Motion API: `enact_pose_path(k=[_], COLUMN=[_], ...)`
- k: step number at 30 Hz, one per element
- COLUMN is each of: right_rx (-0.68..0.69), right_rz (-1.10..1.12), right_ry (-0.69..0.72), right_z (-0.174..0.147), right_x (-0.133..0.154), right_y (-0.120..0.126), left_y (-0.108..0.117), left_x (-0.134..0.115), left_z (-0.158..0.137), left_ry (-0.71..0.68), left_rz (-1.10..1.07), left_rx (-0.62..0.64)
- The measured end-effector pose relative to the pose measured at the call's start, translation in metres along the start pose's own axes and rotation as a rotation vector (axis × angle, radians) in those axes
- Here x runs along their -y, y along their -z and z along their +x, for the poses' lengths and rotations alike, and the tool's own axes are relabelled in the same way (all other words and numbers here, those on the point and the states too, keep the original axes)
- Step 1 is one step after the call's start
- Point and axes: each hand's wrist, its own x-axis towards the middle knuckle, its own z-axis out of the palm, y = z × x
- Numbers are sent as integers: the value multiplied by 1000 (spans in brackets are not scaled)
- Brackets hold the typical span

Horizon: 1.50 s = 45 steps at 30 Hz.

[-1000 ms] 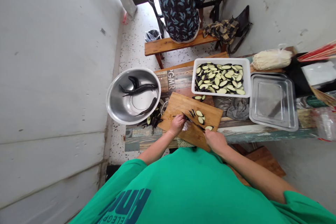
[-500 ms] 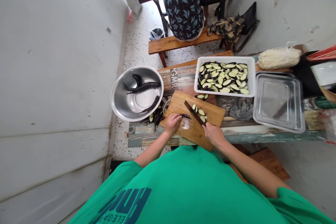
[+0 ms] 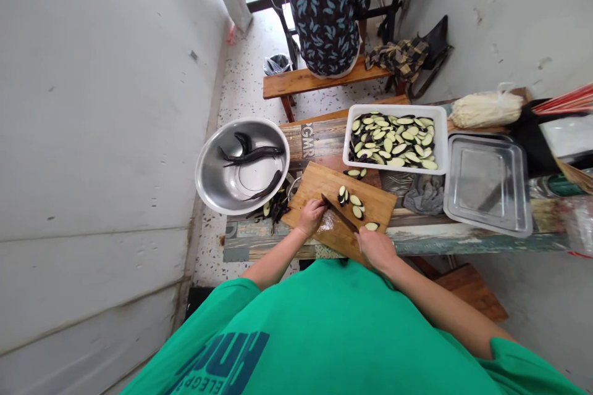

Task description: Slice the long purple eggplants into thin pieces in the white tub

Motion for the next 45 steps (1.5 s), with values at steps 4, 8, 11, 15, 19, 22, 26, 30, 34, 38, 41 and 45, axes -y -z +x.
enact_pose_path(k=[4, 8, 11, 15, 19, 22, 26, 30, 34, 38, 41, 45], right_rx=[12, 41, 12, -76, -216, -351, -444, -464, -443, -466, -565, -696], right_rz=[-18, -18, -14, 9, 70, 34, -130, -247, -284, -289, -305, -326], right_ry=[10, 25, 44, 38, -11, 19, 84, 165, 210, 286, 367, 435], right_z=[-2, 5, 22, 42, 34, 18, 4, -1, -4, -6, -8, -10], right_x=[-5, -6, 7, 25, 9, -18, -51, -69, -76, -78, -80, -85], right_y=[0, -2, -2, -1, -1, 1, 9, 15, 13, 10, 7, 2], left_y=[1, 1, 0, 3, 25, 51, 78, 89, 82, 56, 40, 36], left_x=[-2, -1, -1, -6, -6, 8, 32, 37, 9, -33, -52, -56], left_z=[0, -2, -1, 0, -17, -41, -61, -49, -13, 33, 62, 85], left_ry=[-6, -24, -23, 21, 116, 260, 382, 489, 412, 164, 207, 510], left_rz=[-15, -13, -16, 16, 64, 132, 200, 292, 220, -150, -358, -409], left_rx=[-1, -11, 4, 8, -41, -150, -228, -293, -256, 68, 358, 298])
